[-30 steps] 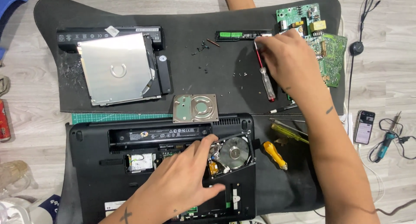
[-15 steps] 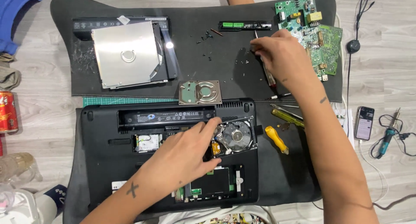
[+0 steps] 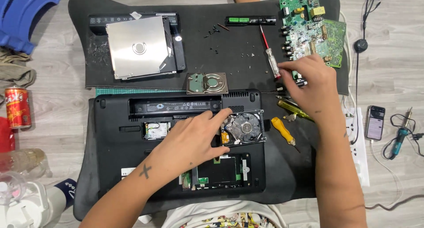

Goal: Assembling a hard drive into its bracket and installing it into a laptop chassis along with other components.

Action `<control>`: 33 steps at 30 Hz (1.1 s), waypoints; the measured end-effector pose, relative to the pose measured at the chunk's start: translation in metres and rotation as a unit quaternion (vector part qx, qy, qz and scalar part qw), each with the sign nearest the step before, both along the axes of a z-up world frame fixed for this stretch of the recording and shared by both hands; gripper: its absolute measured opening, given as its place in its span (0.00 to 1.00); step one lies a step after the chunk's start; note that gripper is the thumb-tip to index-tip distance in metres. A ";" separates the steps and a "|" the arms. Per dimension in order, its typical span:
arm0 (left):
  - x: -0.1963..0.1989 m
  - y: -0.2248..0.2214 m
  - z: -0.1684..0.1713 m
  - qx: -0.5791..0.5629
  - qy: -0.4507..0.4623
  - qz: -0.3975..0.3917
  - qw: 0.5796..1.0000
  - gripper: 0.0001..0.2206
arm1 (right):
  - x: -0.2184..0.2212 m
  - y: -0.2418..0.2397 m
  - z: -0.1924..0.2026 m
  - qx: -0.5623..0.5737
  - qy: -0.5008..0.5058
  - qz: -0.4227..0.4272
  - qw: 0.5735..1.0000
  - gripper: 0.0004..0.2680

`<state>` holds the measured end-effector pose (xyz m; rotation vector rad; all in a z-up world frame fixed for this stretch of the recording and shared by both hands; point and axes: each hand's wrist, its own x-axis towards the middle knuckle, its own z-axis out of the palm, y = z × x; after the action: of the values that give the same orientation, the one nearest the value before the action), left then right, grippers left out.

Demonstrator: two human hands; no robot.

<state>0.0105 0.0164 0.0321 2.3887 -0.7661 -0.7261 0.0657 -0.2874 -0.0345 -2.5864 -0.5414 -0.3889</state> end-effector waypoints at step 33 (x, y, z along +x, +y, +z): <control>0.048 0.057 -0.020 0.005 -0.133 0.235 0.963 0.19 | -0.011 -0.005 -0.013 0.014 -0.052 0.025 0.998 0.04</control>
<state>0.0585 0.0730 0.0122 2.5651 -0.2643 -0.2167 0.0544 -0.2927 -0.0479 -2.5304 -0.6303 -0.5134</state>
